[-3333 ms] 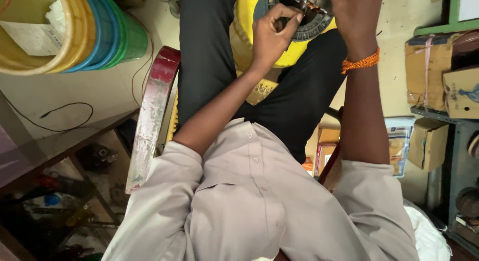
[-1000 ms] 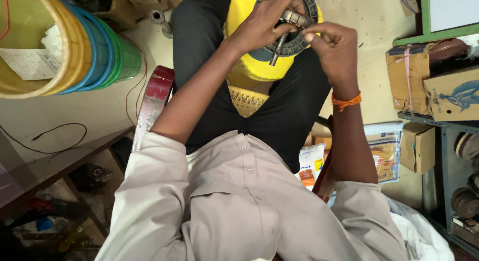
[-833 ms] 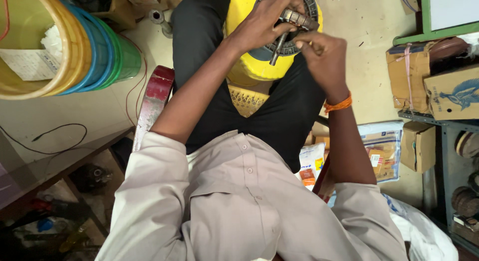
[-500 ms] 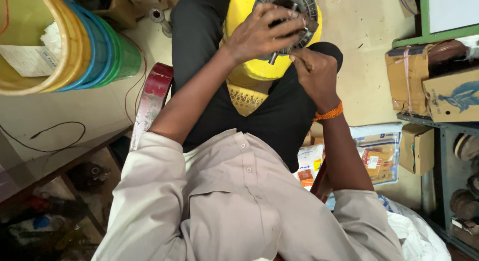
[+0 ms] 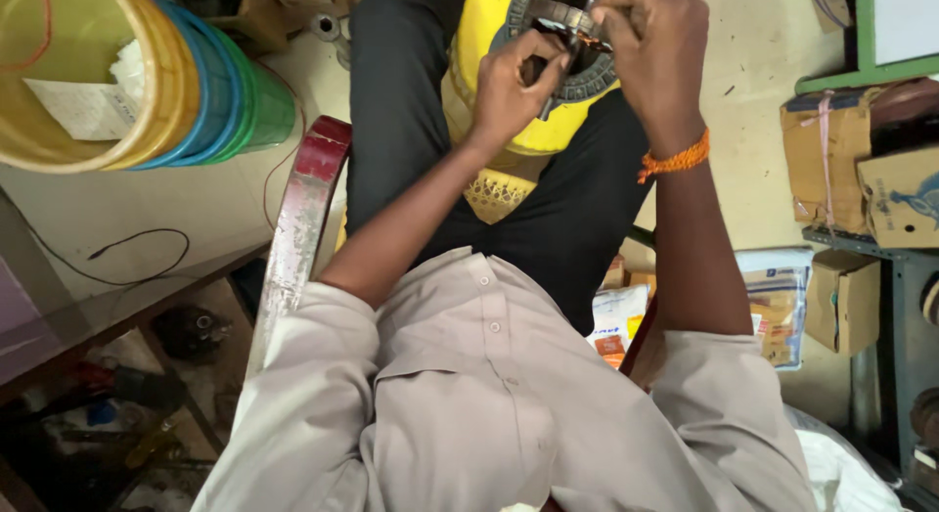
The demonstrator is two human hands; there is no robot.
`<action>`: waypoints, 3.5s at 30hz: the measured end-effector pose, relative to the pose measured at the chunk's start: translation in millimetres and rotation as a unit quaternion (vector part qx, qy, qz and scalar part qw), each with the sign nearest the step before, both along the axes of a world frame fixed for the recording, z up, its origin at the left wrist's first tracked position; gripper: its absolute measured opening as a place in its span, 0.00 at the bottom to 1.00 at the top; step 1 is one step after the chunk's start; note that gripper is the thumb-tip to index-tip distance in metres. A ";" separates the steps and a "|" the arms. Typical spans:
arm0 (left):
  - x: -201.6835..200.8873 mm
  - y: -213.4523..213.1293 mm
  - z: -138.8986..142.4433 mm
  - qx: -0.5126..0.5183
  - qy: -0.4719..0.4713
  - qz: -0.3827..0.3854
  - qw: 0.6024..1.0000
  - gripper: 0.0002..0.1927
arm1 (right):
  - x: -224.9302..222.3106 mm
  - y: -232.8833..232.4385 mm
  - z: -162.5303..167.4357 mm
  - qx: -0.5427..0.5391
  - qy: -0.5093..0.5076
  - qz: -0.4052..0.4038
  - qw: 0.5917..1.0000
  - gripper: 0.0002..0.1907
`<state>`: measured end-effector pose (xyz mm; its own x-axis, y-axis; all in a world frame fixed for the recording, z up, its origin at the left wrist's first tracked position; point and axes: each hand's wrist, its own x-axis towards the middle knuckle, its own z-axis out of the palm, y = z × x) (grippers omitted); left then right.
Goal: The person sits on a chair and works on a small electrical component, likely a motor or generator stator, resting on a yellow bucket. They repeatedly insert and remove a small metal pin or tool into the component's slots with both hands. The person briefly picks up a blue pen and then resumes handling the component.
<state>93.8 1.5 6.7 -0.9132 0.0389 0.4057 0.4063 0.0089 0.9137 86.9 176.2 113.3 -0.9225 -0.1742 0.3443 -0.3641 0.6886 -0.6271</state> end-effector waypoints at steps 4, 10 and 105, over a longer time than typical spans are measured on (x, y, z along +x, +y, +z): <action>0.8 16.0 -10.0 0.050 -0.086 0.031 0.995 0.04 | -20.8 7.8 -18.9 0.002 0.006 -0.011 1.000 0.06; -1.7 27.6 4.1 -0.097 -0.177 0.084 0.976 0.05 | -35.4 28.0 -28.7 -0.060 -0.121 -0.040 0.990 0.06; 4.6 18.2 2.3 -0.008 -0.108 0.065 0.992 0.06 | -26.8 29.4 -46.8 -0.105 -0.090 -0.011 0.990 0.13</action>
<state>98.4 19.7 9.0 -0.9766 -0.0797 0.2000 0.1953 0.0627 0.9787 60.2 205.6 66.5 -0.9748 -0.0961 0.2013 -0.2208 0.5432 -0.8100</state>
